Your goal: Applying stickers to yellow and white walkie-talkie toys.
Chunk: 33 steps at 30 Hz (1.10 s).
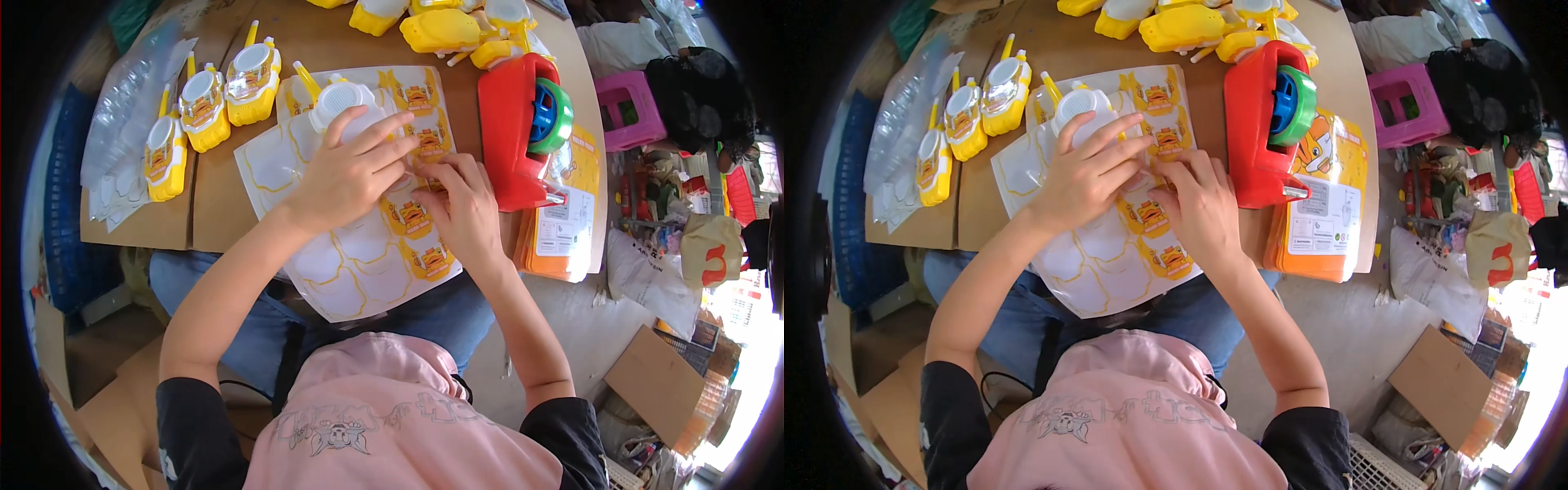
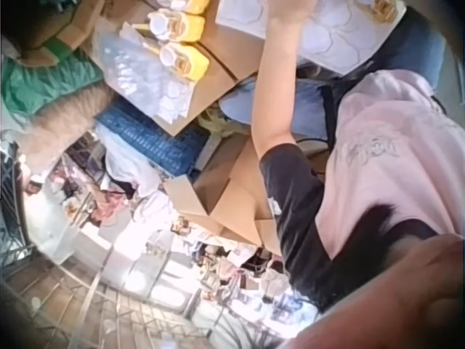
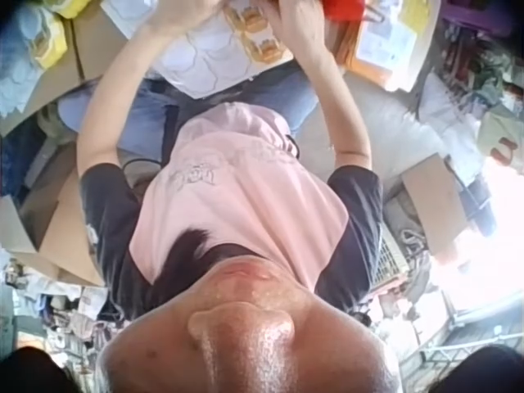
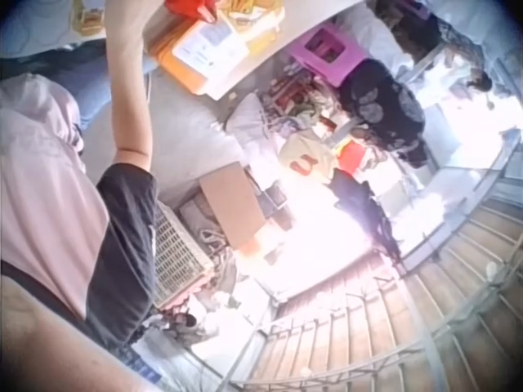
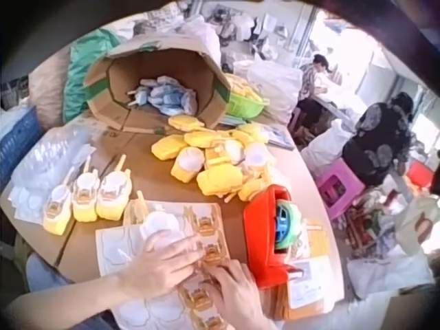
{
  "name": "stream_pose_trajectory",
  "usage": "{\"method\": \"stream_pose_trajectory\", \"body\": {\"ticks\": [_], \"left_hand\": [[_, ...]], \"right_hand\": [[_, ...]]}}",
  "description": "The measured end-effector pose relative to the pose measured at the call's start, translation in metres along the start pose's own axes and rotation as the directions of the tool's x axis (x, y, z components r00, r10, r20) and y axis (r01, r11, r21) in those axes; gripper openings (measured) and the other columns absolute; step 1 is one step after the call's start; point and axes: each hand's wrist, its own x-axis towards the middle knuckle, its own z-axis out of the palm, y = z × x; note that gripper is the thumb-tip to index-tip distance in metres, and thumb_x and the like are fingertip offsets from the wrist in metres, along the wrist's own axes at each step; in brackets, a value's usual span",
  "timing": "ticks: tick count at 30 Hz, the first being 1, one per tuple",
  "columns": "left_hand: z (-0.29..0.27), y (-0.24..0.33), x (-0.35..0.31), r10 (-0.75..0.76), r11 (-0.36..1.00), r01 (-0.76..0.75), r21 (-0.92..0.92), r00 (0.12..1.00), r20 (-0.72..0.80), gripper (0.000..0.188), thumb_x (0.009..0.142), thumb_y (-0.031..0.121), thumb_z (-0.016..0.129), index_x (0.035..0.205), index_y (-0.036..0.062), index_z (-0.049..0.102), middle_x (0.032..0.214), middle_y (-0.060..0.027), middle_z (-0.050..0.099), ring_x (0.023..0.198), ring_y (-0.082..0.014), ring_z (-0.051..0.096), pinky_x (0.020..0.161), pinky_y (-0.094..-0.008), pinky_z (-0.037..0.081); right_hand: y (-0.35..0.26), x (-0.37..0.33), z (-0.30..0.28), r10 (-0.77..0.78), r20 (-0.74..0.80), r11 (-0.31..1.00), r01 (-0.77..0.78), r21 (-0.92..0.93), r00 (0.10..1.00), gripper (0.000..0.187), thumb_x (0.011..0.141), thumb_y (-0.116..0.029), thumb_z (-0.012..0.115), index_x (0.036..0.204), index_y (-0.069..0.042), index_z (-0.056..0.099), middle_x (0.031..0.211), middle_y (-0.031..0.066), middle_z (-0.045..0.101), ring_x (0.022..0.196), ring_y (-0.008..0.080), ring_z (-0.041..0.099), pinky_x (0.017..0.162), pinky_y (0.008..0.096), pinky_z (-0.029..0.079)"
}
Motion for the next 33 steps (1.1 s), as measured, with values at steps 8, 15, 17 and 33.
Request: {"method": "stream_pose_trajectory", "body": {"ticks": [8, 15, 17, 33], "left_hand": [[-0.005, 0.0, 0.001, -0.028, 0.998, 0.028, -0.063, 1.0, 0.011, 0.006, 0.077, 0.015, 0.073, 0.079, 0.011, 0.069, 0.127, 0.0039, 0.063, 0.132, -0.0194, 0.049, 0.109, -0.0485, 0.026], [-0.002, -0.001, 0.002, -0.056, 0.998, 0.056, -0.021, 0.998, -0.013, 0.006, 0.076, 0.016, 0.071, 0.08, 0.0123, 0.071, 0.13, 0.0014, 0.062, 0.135, -0.0199, 0.044, 0.109, -0.0504, 0.029], [-0.007, -0.001, 0.004, -0.043, 0.999, 0.043, -0.026, 0.999, -0.014, 0.01, 0.075, 0.019, 0.073, 0.082, 0.0114, 0.072, 0.134, -0.0001, 0.06, 0.137, -0.0205, 0.042, 0.11, -0.0509, 0.029], [-0.033, 0.033, -0.001, -0.303, 0.931, 0.354, -0.087, 0.885, 0.355, 0.093, 0.051, 0.05, 0.087, 0.129, 0.008, 0.057, 0.162, -0.0171, 0.016, 0.151, -0.0319, 0.011, 0.116, -0.0616, 0.009]], "right_hand": [[-0.001, -0.003, 0.002, -0.052, -0.01, 0.987, 0.049, -0.151, 0.999, 0.021, 0.077, -0.014, 0.071, 0.098, -0.011, 0.069, 0.096, -0.0018, 0.059, 0.091, 0.0217, 0.056, 0.077, 0.0358, 0.045], [-0.019, -0.028, -0.015, -0.097, 0.193, 0.875, 0.176, -0.451, 0.976, 0.057, 0.076, -0.006, 0.059, 0.132, -0.013, 0.056, 0.121, 0.0033, 0.052, 0.106, 0.0224, 0.053, 0.086, 0.0358, 0.044], [-0.022, -0.028, -0.02, -0.062, 0.211, 0.871, 0.156, -0.466, 0.976, 0.055, 0.076, -0.006, 0.059, 0.13, -0.014, 0.058, 0.123, 0.0043, 0.053, 0.108, 0.0242, 0.053, 0.087, 0.0373, 0.045], [-0.027, -0.025, -0.02, 0.034, 0.217, 0.871, 0.078, -0.485, 0.976, 0.051, 0.083, -0.025, 0.072, 0.128, -0.006, 0.058, 0.15, 0.0124, 0.039, 0.132, 0.0318, 0.042, 0.103, 0.0465, 0.038]]}}
